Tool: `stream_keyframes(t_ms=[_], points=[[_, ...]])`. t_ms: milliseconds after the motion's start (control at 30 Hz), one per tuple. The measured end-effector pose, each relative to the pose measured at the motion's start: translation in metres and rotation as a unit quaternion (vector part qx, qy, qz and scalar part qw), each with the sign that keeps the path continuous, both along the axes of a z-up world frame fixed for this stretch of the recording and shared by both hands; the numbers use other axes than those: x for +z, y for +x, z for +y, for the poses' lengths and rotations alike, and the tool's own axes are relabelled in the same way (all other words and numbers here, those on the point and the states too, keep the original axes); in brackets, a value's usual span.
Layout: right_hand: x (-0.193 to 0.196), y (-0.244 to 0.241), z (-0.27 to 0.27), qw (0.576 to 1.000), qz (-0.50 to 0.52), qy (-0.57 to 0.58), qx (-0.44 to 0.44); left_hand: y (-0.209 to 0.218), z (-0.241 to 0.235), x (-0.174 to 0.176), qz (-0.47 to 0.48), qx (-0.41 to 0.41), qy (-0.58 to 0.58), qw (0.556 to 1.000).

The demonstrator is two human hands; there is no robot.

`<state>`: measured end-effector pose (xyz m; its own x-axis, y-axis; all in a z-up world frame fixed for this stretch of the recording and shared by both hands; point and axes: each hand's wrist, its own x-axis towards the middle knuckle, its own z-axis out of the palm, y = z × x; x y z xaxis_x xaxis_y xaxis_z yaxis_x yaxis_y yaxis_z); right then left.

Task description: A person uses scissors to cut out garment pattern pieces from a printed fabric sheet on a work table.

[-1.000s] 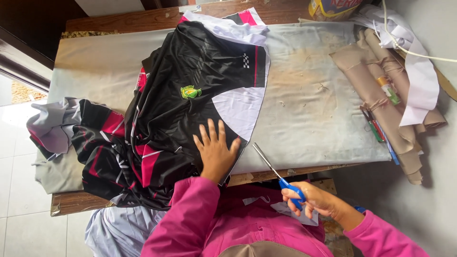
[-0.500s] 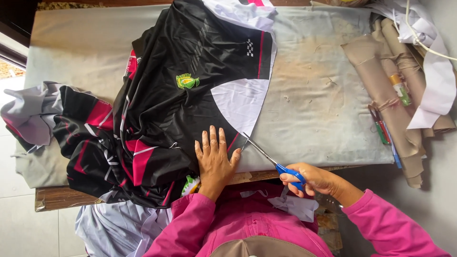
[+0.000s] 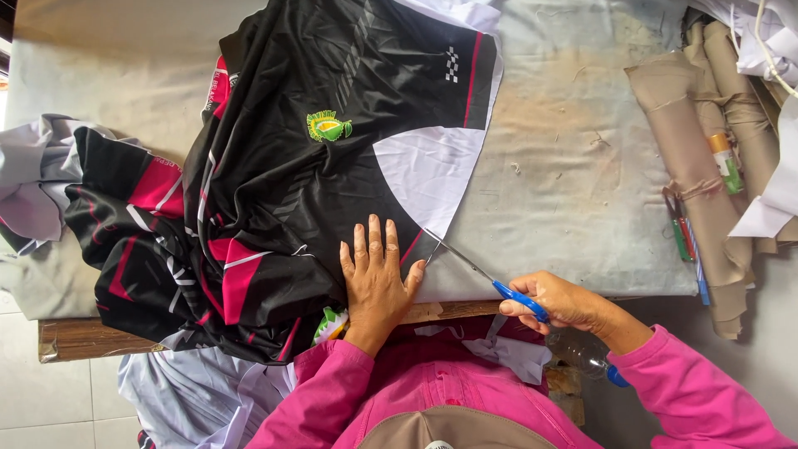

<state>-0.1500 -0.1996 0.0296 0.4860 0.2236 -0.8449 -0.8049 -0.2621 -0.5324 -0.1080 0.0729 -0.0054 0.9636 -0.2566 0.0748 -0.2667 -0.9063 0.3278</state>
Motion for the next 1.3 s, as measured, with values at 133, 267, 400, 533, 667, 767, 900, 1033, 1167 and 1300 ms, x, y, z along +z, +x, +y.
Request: stream_keyframes(t_ms=[133,267,400,533,667,767,900,1033,1167,1300], points=[[0.008,0.005,0.001,1.0,-0.001,-0.007,0.001,0.0,0.0,0.0,0.0,0.0,-0.003,1.0],[0.023,0.012,0.004,1.0,0.0,-0.023,0.018,0.0,0.0,-0.001,-0.001,-0.001,-0.001,1.0],[0.03,0.014,0.008,0.999,-0.004,-0.026,0.018,0.0,0.001,-0.001,0.003,-0.002,-0.005,1.0],[0.019,0.006,0.008,1.0,-0.002,-0.014,0.0,0.0,0.001,-0.001,0.002,-0.002,-0.008,1.0],[0.015,0.001,0.011,1.0,0.006,-0.026,0.005,0.0,0.001,-0.002,-0.008,-0.002,-0.007,1.0],[0.011,0.001,0.012,1.0,0.007,-0.029,0.005,-0.001,0.001,-0.003,-0.017,-0.001,-0.003,1.0],[0.011,0.006,0.022,1.0,-0.002,-0.016,-0.005,-0.001,0.0,-0.003,-0.025,0.0,-0.002,1.0],[0.006,0.007,0.028,1.0,-0.007,-0.011,-0.015,-0.001,0.0,-0.003,-0.014,0.003,-0.009,1.0],[0.012,0.009,0.031,1.0,-0.011,-0.023,-0.014,-0.001,0.001,-0.002,-0.014,0.002,-0.011,1.0],[0.013,0.008,0.032,0.999,-0.014,-0.03,-0.017,-0.001,0.001,-0.003,-0.018,0.002,-0.007,1.0]])
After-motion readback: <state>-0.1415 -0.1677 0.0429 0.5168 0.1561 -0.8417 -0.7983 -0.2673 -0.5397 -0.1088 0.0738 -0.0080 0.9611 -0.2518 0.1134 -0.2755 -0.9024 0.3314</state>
